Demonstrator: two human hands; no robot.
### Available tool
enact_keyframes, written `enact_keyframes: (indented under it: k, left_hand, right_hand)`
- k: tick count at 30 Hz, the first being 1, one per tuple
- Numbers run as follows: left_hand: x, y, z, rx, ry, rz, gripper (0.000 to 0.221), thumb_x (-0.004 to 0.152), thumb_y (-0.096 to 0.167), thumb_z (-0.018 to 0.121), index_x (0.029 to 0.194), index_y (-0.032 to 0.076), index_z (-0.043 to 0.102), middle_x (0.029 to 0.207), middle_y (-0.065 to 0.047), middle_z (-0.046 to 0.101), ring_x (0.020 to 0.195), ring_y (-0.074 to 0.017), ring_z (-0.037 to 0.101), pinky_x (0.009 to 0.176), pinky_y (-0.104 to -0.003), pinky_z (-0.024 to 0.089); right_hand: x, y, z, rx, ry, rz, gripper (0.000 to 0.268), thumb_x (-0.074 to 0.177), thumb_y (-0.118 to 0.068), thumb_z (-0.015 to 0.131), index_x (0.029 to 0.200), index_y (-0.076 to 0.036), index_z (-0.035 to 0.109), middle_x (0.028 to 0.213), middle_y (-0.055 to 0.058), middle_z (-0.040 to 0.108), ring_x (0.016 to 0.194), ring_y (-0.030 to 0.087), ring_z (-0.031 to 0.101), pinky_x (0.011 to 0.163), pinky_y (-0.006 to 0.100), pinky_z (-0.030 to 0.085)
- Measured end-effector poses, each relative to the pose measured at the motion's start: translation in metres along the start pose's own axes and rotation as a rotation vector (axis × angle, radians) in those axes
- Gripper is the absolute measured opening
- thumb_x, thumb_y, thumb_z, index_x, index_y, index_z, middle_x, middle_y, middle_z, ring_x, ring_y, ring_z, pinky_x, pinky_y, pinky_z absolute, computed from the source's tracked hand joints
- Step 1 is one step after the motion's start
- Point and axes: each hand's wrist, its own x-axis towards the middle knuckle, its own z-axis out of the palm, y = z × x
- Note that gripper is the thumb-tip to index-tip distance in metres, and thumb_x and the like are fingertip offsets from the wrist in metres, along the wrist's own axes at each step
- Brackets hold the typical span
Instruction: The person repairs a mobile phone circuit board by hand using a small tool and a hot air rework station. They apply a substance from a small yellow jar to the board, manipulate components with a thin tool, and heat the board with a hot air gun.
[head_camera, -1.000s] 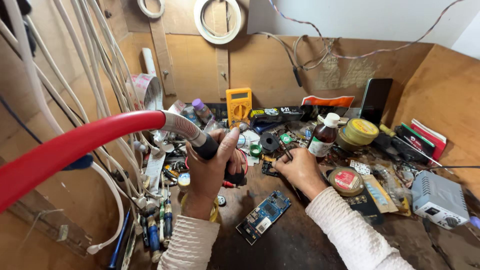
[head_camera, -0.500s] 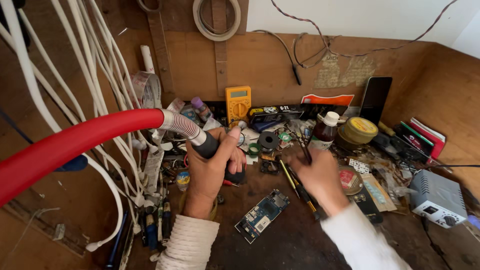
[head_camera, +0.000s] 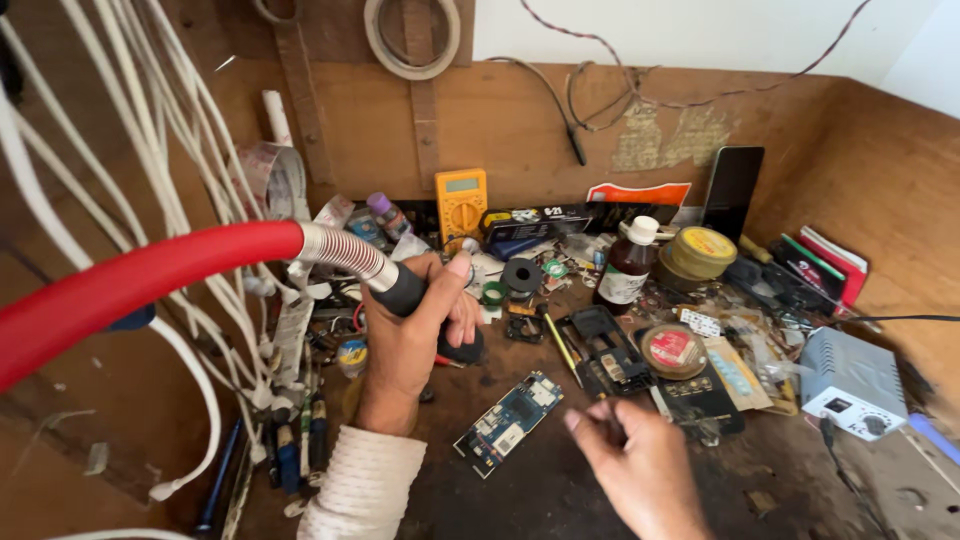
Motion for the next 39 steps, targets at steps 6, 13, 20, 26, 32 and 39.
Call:
enact_keyframes:
  k: [6, 13, 20, 26, 32, 39]
  left_hand:
    - [-0.003, -0.003, 0.005, 0.003, -0.038, -0.001, 0.039, 0.1, 0.01, 0.065, 0.065, 0.008, 0.049, 0.052, -0.001, 0.051, 0.045, -0.0128, 0.051, 0.055, -0.033, 0.051]
    - [-0.007, -0.011, 0.011, 0.014, -0.07, -0.007, 0.038, 0.101, 0.009, 0.064, 0.066, 0.008, 0.049, 0.055, -0.001, 0.052, 0.046, -0.0127, 0.051, 0.057, -0.033, 0.052]
    - [-0.01, -0.016, 0.017, -0.006, -0.007, 0.012, 0.037, 0.1, 0.009, 0.066, 0.067, 0.008, 0.05, 0.055, -0.002, 0.054, 0.045, -0.0129, 0.052, 0.055, -0.032, 0.052]
    - [-0.023, -0.01, 0.025, 0.076, -0.026, 0.034, 0.04, 0.101, 0.01, 0.066, 0.064, 0.007, 0.051, 0.053, -0.002, 0.054, 0.044, -0.0134, 0.054, 0.054, -0.032, 0.052]
    - [-0.032, 0.008, 0.036, 0.088, -0.018, 0.046, 0.041, 0.101, 0.009, 0.066, 0.062, 0.008, 0.051, 0.052, -0.002, 0.053, 0.043, -0.0137, 0.053, 0.053, -0.033, 0.053]
    - [-0.044, 0.022, 0.044, 0.12, 0.017, 0.03, 0.042, 0.1, 0.011, 0.067, 0.062, 0.008, 0.05, 0.051, -0.002, 0.053, 0.043, -0.0137, 0.053, 0.053, -0.033, 0.053]
  right_hand:
    - [0.0, -0.006, 0.0, -0.079, -0.023, -0.009, 0.035, 0.077, -0.035, 0.083, 0.08, -0.001, 0.073, 0.054, 0.014, 0.066, 0.044, 0.023, 0.062, 0.048, 0.038, 0.048]
    - [0.001, -0.014, -0.006, -0.095, -0.025, -0.156, 0.035, 0.078, -0.035, 0.08, 0.077, -0.001, 0.075, 0.06, 0.018, 0.069, 0.052, 0.034, 0.068, 0.051, 0.041, 0.05]
    - [0.002, -0.014, -0.006, -0.066, -0.009, -0.191, 0.039, 0.078, -0.036, 0.081, 0.076, 0.002, 0.073, 0.063, 0.019, 0.07, 0.056, 0.034, 0.071, 0.054, 0.041, 0.053]
    - [0.002, -0.008, -0.004, -0.083, -0.01, -0.21, 0.04, 0.08, -0.037, 0.08, 0.075, 0.002, 0.072, 0.064, 0.02, 0.069, 0.058, 0.035, 0.07, 0.055, 0.042, 0.051]
    - [0.002, -0.002, -0.003, -0.089, 0.005, -0.24, 0.04, 0.082, -0.038, 0.08, 0.075, 0.001, 0.074, 0.065, 0.02, 0.069, 0.061, 0.035, 0.071, 0.059, 0.043, 0.053]
    - [0.001, 0.004, -0.004, -0.105, 0.038, -0.281, 0.04, 0.082, -0.039, 0.08, 0.079, 0.001, 0.075, 0.068, 0.022, 0.069, 0.066, 0.039, 0.07, 0.062, 0.045, 0.054]
